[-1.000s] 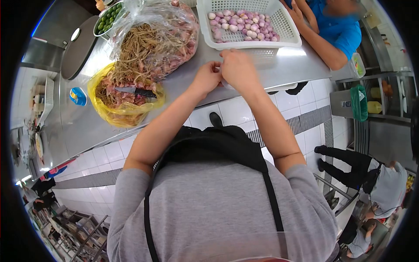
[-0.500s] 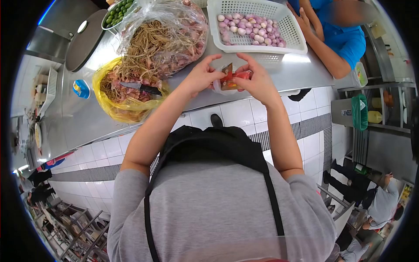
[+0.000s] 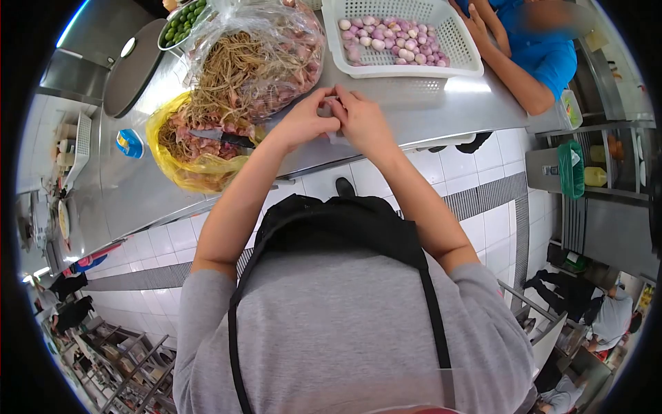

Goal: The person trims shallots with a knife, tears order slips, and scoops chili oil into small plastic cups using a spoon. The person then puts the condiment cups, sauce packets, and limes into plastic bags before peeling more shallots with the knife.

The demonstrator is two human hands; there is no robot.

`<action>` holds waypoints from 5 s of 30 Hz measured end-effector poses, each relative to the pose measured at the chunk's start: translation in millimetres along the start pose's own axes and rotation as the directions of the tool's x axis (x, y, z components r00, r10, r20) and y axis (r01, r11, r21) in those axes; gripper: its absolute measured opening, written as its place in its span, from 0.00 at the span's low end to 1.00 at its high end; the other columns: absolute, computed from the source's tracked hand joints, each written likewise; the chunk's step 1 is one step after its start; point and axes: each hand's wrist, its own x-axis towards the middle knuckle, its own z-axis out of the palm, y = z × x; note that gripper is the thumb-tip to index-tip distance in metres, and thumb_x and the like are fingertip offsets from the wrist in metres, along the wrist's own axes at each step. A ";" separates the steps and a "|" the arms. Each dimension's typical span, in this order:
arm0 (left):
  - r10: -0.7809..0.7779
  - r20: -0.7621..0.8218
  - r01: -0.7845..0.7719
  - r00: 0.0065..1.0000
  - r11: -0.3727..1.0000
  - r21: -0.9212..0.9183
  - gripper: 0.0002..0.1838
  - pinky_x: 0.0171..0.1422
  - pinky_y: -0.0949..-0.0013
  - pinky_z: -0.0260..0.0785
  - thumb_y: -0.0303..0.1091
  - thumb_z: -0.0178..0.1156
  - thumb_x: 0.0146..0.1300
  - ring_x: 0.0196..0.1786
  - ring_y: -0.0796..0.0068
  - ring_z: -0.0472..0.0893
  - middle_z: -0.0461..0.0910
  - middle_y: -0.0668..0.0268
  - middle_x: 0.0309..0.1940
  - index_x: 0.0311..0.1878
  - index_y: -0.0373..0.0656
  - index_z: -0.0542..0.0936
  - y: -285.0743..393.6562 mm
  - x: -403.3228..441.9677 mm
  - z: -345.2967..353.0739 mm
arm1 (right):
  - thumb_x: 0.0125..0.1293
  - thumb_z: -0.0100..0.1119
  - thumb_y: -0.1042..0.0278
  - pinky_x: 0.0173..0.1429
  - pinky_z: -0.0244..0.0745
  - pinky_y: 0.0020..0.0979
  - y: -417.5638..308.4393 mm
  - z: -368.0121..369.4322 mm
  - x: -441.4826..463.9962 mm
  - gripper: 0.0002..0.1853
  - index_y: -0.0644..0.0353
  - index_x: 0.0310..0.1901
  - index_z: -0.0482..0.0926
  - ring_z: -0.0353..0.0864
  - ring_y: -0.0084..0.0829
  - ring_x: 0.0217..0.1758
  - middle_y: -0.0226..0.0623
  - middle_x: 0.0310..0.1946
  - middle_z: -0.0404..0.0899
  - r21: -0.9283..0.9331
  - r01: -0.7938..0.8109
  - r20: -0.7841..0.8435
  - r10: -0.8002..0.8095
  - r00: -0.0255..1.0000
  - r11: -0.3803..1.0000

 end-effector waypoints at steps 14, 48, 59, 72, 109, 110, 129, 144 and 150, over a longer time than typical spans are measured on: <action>0.220 -0.288 -0.036 0.932 0.848 0.529 0.23 0.47 0.64 0.64 0.32 0.64 0.38 0.42 0.58 0.72 0.69 0.57 0.37 0.42 0.43 0.72 -13.2 20.4 27.5 | 0.55 0.59 0.73 0.32 0.74 0.23 49.8 -33.5 -14.4 0.13 0.63 0.43 0.74 0.74 0.22 0.31 0.33 0.32 0.75 0.580 -0.634 0.387 0.511 0.767 0.512; 0.244 -0.284 -0.064 0.927 0.850 0.523 0.21 0.45 0.65 0.65 0.31 0.67 0.37 0.38 0.62 0.73 0.72 0.58 0.32 0.38 0.43 0.74 -30.4 36.9 12.0 | 0.58 0.56 0.64 0.32 0.64 0.23 57.1 -18.4 29.8 0.13 0.62 0.41 0.71 0.69 0.22 0.28 0.32 0.31 0.73 0.679 -0.591 0.404 0.451 0.796 0.435; 0.210 -0.297 -0.025 0.932 0.852 0.523 0.20 0.43 0.65 0.66 0.31 0.66 0.38 0.38 0.64 0.74 0.73 0.58 0.32 0.38 0.40 0.73 -31.3 35.1 17.8 | 0.54 0.61 0.72 0.33 0.67 0.23 20.1 -64.6 -11.9 0.20 0.57 0.48 0.66 0.71 0.22 0.29 0.32 0.32 0.72 0.850 -0.495 0.436 0.284 0.854 0.183; -0.169 -0.063 0.150 0.984 0.959 -0.239 0.16 0.26 0.79 0.59 0.34 0.64 0.43 0.28 0.84 0.71 0.73 0.71 0.29 0.38 0.43 0.75 -5.6 13.0 -15.4 | 0.48 0.60 0.67 0.44 0.65 0.37 2.0 -49.3 31.4 0.06 0.55 0.30 0.79 0.69 0.37 0.41 0.32 0.29 0.74 -0.197 0.411 0.247 -0.361 0.899 0.890; 0.137 -0.474 -0.220 0.870 0.967 -0.125 0.13 0.37 0.73 0.72 0.30 0.62 0.52 0.34 0.75 0.78 0.76 0.63 0.36 0.41 0.38 0.74 -41.1 -212.8 -213.9 | 0.53 0.53 0.65 0.35 0.76 0.33 -141.8 208.3 439.4 0.12 0.65 0.30 0.80 0.80 0.35 0.27 0.45 0.25 0.79 -0.758 0.220 0.386 0.151 0.910 0.614; 0.106 -0.455 -0.187 0.884 0.973 -0.137 0.13 0.37 0.73 0.72 0.30 0.63 0.52 0.34 0.76 0.78 0.76 0.63 0.36 0.41 0.38 0.75 -41.4 -213.5 -222.5 | 0.53 0.53 0.65 0.35 0.76 0.33 -140.5 208.5 440.2 0.12 0.65 0.30 0.80 0.80 0.35 0.27 0.45 0.25 0.79 -0.769 0.203 0.380 0.179 0.908 0.606; 0.230 -0.282 -0.292 0.931 0.934 -0.204 0.13 0.36 0.75 0.68 0.30 0.62 0.52 0.33 0.79 0.77 0.77 0.65 0.36 0.41 0.39 0.75 -51.2 -174.9 -267.3 | 0.48 0.58 0.68 0.28 0.70 0.25 -134.5 171.8 397.0 0.07 0.59 0.29 0.76 0.69 0.22 0.20 0.28 0.18 0.69 0.278 -0.582 0.526 0.386 0.758 0.764; 0.275 -0.264 -0.326 0.924 0.929 -0.173 0.13 0.36 0.74 0.69 0.31 0.62 0.52 0.33 0.78 0.77 0.77 0.65 0.37 0.41 0.39 0.75 -51.4 -171.8 -270.0 | 0.50 0.49 0.70 0.16 0.58 0.19 -160.3 173.0 385.3 0.14 0.58 0.41 0.71 0.62 0.18 0.15 0.29 0.28 0.72 0.646 -0.550 0.470 0.291 0.833 0.530; 0.271 -0.262 -0.324 0.926 0.928 -0.187 0.14 0.37 0.74 0.70 0.31 0.62 0.52 0.33 0.78 0.77 0.77 0.65 0.37 0.41 0.38 0.75 -53.5 -174.5 -273.7 | 0.49 0.65 0.56 0.12 0.50 0.22 -172.2 189.8 384.6 0.15 0.58 0.27 0.76 0.59 0.17 0.09 0.24 0.13 0.63 -0.377 -0.192 0.586 0.393 0.708 0.906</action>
